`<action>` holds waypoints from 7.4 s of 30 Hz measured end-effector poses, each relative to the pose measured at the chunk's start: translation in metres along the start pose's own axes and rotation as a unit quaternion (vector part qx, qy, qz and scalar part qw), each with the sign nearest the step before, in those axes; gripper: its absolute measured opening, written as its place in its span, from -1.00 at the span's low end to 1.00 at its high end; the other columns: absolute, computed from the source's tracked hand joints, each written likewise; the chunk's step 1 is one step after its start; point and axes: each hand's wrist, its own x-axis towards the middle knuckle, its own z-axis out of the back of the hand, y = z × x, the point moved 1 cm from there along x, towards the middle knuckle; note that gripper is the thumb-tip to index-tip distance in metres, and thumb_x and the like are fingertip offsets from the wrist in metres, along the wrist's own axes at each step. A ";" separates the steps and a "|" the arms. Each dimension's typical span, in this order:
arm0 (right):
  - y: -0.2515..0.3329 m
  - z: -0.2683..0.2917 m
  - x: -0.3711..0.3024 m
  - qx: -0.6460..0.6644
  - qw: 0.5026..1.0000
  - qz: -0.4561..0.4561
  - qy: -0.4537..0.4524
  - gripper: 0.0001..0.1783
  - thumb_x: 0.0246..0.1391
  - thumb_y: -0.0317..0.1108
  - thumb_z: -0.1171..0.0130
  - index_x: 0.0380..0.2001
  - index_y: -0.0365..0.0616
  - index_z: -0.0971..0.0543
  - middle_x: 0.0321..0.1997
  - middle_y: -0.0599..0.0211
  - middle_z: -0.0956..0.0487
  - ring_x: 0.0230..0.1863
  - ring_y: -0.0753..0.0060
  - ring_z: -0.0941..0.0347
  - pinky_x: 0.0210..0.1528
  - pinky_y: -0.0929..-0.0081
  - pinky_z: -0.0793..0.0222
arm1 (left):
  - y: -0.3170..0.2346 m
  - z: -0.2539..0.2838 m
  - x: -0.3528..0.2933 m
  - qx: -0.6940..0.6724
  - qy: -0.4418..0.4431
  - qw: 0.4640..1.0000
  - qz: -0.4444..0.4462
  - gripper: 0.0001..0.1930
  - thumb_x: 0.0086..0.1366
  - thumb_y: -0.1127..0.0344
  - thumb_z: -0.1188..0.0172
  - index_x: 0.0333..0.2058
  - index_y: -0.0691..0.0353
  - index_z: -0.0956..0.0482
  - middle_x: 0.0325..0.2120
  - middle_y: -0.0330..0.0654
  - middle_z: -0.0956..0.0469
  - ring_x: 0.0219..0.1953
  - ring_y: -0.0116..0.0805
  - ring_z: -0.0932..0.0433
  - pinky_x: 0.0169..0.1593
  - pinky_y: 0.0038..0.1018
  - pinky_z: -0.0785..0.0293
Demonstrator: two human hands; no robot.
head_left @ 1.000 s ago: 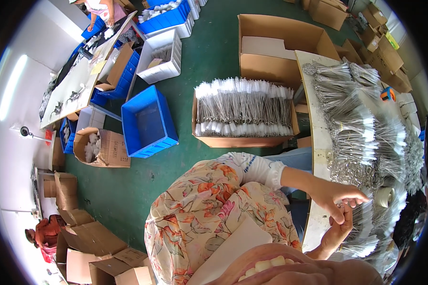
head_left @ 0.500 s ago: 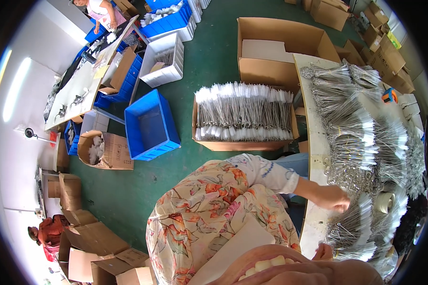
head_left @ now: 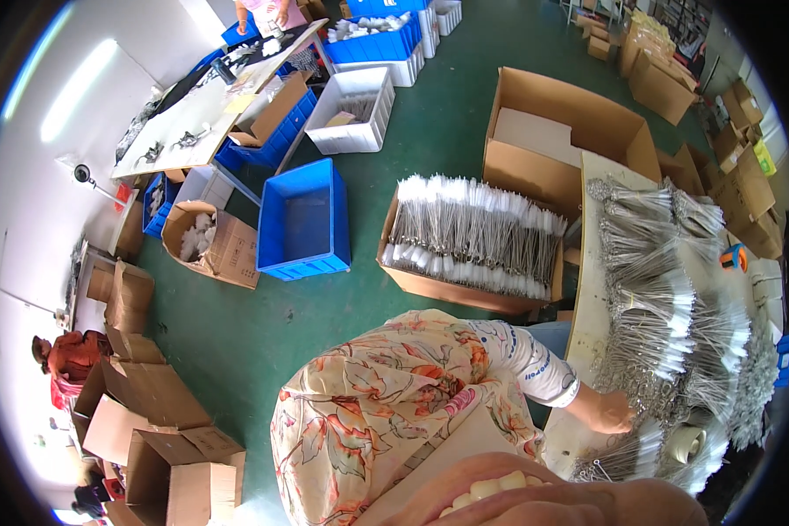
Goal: The person is assembling white bottle brushes by attaching metal rings to the handles and organizing them into cardboard boxes.
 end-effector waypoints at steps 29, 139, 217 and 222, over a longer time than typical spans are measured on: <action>-0.006 0.016 -0.044 0.073 0.985 -0.042 -0.150 -0.77 0.16 -0.22 0.01 -0.32 -0.16 -0.49 -0.77 0.65 -0.21 -0.80 0.87 0.04 -0.78 0.83 0.26 | -0.031 0.104 -0.048 -0.608 0.072 0.783 0.111 -0.89 0.26 0.49 0.09 -0.45 0.39 -0.33 -0.63 -0.13 -0.49 -0.65 -0.41 -0.53 -0.63 -0.55 -0.47; -0.045 -0.034 -0.006 -0.475 0.789 0.310 -0.237 -0.85 -0.21 -0.48 -0.17 -0.44 -0.12 -0.55 -0.49 0.41 -0.49 -0.35 0.41 -0.42 -0.32 0.44 -0.38 | 0.110 0.105 0.052 0.194 0.129 0.967 0.106 -0.70 0.13 0.04 -0.14 -0.38 0.17 -0.55 -0.43 -0.13 -0.58 -0.35 -0.13 -0.55 -0.29 -0.32 -0.41; -0.082 0.325 -0.392 -0.076 0.628 0.042 -0.773 -0.67 0.22 -0.24 0.24 -0.20 -0.22 -0.44 -0.35 0.19 -0.56 -0.29 0.30 -0.56 -0.24 0.42 -0.51 | 0.286 0.209 0.075 -0.151 -0.210 0.940 0.224 -0.75 0.28 0.25 0.01 -0.17 0.27 -0.46 -0.41 -0.22 -0.54 -0.72 -0.63 -0.16 -0.67 -0.63 -0.05; -0.092 0.331 -0.354 -0.161 0.747 -0.248 -0.595 -0.62 0.14 -0.02 0.11 -0.24 -0.04 -0.53 -0.42 0.45 -0.54 -0.43 0.58 -0.51 -0.39 0.55 -0.45 | 0.256 0.215 0.070 -0.251 -0.221 0.906 0.259 -0.73 0.26 0.22 -0.06 -0.14 0.22 -0.50 -0.37 -0.31 -0.48 -0.65 -0.66 -0.12 -0.59 -0.67 -0.02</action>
